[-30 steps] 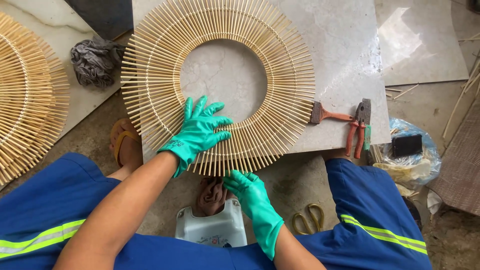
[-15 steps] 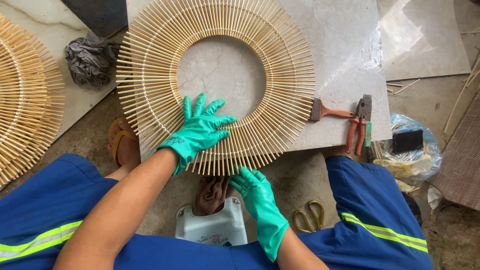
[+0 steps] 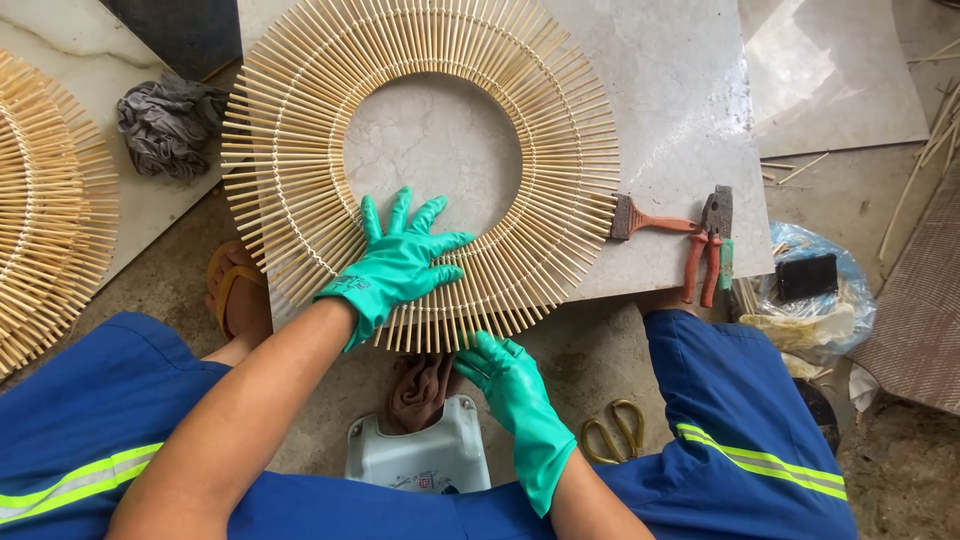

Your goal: Assembling and refining a circular frame made from bamboo sticks for furniture manufacturing.

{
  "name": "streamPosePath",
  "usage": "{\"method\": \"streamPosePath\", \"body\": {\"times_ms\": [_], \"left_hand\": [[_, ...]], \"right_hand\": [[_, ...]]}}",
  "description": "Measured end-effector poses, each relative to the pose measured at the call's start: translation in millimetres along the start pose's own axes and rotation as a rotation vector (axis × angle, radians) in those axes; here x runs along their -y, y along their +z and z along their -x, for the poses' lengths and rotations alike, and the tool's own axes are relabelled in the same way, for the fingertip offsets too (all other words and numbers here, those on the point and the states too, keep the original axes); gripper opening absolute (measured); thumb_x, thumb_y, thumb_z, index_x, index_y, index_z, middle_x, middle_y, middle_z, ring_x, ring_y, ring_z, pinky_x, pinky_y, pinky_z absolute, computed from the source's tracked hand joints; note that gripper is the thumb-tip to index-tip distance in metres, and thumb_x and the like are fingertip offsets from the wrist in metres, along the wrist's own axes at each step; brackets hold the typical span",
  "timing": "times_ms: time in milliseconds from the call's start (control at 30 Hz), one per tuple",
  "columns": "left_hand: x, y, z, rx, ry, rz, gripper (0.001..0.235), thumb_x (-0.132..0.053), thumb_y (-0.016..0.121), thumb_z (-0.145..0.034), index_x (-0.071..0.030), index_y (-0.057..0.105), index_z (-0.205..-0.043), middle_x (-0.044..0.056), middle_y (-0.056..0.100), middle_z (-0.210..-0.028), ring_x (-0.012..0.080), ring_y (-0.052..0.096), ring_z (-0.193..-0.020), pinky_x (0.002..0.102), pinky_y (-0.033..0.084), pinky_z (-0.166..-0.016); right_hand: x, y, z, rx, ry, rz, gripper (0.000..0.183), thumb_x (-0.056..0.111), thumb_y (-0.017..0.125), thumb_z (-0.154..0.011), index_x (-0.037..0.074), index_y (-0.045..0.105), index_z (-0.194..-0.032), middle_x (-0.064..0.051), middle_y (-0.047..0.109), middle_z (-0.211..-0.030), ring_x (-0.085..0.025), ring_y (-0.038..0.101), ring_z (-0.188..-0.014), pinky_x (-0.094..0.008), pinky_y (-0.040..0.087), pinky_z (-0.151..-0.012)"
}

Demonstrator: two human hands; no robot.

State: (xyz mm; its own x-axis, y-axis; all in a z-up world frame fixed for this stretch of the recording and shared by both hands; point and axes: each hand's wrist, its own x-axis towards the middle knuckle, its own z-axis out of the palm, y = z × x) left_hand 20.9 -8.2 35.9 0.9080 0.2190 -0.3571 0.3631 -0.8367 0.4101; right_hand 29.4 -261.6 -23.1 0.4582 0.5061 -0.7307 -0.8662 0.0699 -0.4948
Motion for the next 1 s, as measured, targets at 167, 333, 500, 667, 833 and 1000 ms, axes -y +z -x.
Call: {"method": "streamPosePath", "body": {"times_ms": [167,333,500,667,833,1000], "left_hand": [[24,-11,8,0.033,0.014,0.014,0.054,-0.054,0.068,-0.083,-0.048,0.060,-0.136,0.002,0.017,-0.169,0.0396,-0.006,-0.156,0.068,-0.020,-0.114],[38,4,2,-0.013,0.044,0.070,0.047,-0.051,0.066,-0.087,-0.045,0.067,-0.134,0.003,0.019,-0.172,0.0399,-0.004,-0.158,0.064,-0.018,-0.118],[6,-4,1,-0.030,-0.014,0.134,0.061,-0.069,0.063,-0.081,-0.042,0.061,-0.137,0.005,0.017,-0.167,0.0416,-0.009,-0.154,0.068,-0.025,-0.109],[8,13,0,-0.140,-0.016,0.108,0.062,-0.070,0.066,-0.078,-0.041,0.065,-0.133,0.004,0.025,-0.166,0.0420,-0.002,-0.154,0.067,-0.021,-0.113],[14,20,-1,-0.237,0.027,0.109,0.059,-0.069,0.069,-0.077,-0.038,0.071,-0.127,0.001,0.037,-0.162,0.0370,0.009,-0.155,0.066,-0.017,-0.117],[18,27,-2,-0.285,0.021,0.106,0.059,-0.071,0.070,-0.074,-0.035,0.075,-0.120,-0.002,0.044,-0.159,0.0337,0.015,-0.157,0.062,-0.014,-0.121]], "right_hand": [[-2,-16,-9,-0.022,-0.043,-0.075,0.025,0.018,0.067,-0.095,0.000,0.065,-0.111,-0.016,0.073,-0.109,-0.029,0.072,-0.100,-0.049,0.057,-0.097],[-5,-11,-16,-0.012,-0.068,-0.041,0.020,0.014,0.069,-0.094,0.000,0.064,-0.108,-0.017,0.074,-0.108,-0.030,0.073,-0.099,-0.049,0.058,-0.099],[-3,-8,-12,-0.029,-0.045,0.017,0.021,0.014,0.068,-0.094,-0.001,0.064,-0.107,-0.017,0.074,-0.108,-0.030,0.073,-0.099,-0.047,0.058,-0.099],[-2,-8,-9,-0.030,-0.055,0.023,0.023,0.015,0.068,-0.093,-0.001,0.064,-0.108,-0.018,0.074,-0.108,-0.029,0.073,-0.098,-0.047,0.058,-0.098],[-2,-7,-9,-0.021,-0.066,0.044,0.023,0.015,0.069,-0.093,-0.002,0.065,-0.108,-0.018,0.074,-0.107,-0.029,0.073,-0.097,-0.047,0.058,-0.098],[-9,-6,-3,-0.006,-0.056,0.010,0.019,0.014,0.069,-0.094,0.000,0.064,-0.107,-0.016,0.073,-0.106,-0.028,0.073,-0.098,-0.047,0.058,-0.097]]}}
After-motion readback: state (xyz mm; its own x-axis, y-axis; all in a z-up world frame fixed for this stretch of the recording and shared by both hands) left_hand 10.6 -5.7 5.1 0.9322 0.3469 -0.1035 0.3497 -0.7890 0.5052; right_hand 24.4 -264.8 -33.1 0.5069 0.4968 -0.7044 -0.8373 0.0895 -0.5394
